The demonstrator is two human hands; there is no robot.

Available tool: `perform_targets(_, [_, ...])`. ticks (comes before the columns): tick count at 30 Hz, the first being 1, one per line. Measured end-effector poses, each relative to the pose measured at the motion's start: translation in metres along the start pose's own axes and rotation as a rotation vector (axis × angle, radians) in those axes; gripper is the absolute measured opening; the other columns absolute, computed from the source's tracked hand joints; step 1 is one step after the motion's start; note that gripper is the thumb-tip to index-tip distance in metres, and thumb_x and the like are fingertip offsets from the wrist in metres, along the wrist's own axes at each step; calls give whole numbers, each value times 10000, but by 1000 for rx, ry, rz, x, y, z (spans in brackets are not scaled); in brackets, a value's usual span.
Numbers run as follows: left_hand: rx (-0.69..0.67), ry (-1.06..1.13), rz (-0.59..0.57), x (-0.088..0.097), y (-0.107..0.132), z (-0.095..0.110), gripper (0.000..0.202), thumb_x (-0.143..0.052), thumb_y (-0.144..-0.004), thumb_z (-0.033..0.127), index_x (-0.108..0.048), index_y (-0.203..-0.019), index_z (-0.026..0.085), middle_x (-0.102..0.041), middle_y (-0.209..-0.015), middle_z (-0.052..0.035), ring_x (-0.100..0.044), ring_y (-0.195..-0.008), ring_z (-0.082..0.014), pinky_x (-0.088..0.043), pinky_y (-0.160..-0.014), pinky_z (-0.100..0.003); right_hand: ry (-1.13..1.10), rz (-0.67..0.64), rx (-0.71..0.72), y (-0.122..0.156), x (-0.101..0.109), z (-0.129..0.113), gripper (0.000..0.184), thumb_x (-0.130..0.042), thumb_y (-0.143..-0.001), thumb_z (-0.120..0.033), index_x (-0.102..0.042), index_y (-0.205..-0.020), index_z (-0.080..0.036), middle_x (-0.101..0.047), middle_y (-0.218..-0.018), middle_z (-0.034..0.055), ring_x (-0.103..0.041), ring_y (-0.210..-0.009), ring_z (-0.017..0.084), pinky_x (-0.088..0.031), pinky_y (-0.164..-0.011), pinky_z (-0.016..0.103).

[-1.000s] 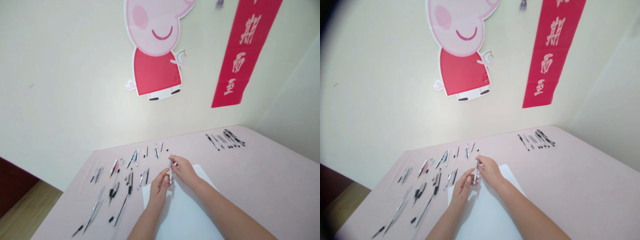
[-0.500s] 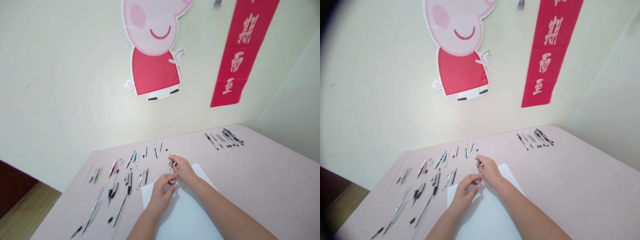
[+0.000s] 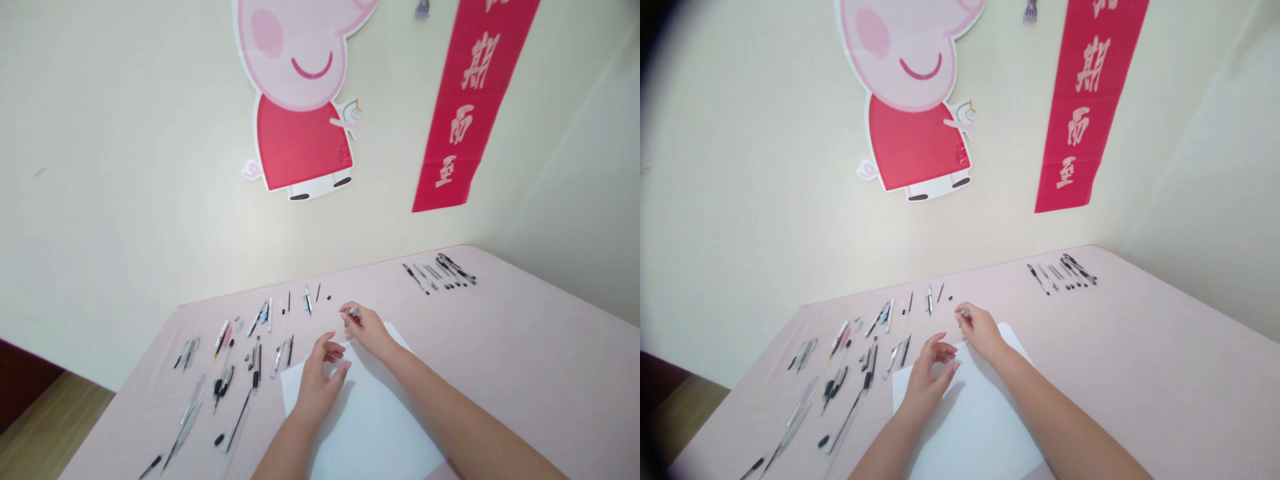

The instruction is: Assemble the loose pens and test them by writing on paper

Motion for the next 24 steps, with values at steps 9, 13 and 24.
perform_targets(9, [-45, -239, 7, 2, -3, -7, 247, -397, -648, 6, -541, -742, 183, -575, -772, -31, -540, -775, -167, -426, -719, -304, -423, -71, -363, 19, 1, 9, 329, -529, -706, -463, -553, -793, -146, -604, -669, 39, -552, -579, 132, -404, -491, 226])
perform_targets(13, [-46, -227, -4, 1, -4, -9, 254, -383, -637, 2, -538, -724, 184, -571, -763, -30, -538, -773, -165, -423, -728, -304, -367, -29, -305, 26, 3, 16, 202, -591, -653, -336, -504, -742, -176, -509, -576, -37, -468, -501, 91, -359, -463, 199])
perform_targets(24, [-17, -245, -31, 1, -3, -8, 251, -373, -629, 17, -541, -697, 189, -571, -750, -33, -535, -774, -178, -422, -741, -328, -63, -124, -128, 34, -8, 22, 64, -505, -691, -195, -556, -718, -167, -537, -611, -21, -480, -565, 104, -370, -540, 215])
Point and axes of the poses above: each hand's wrist, its own y-axis away from the middle knuckle, its own x-axis out of the back of the hand, z = x × y, the point moved 2 cm from there along -y, towards the middle knuckle
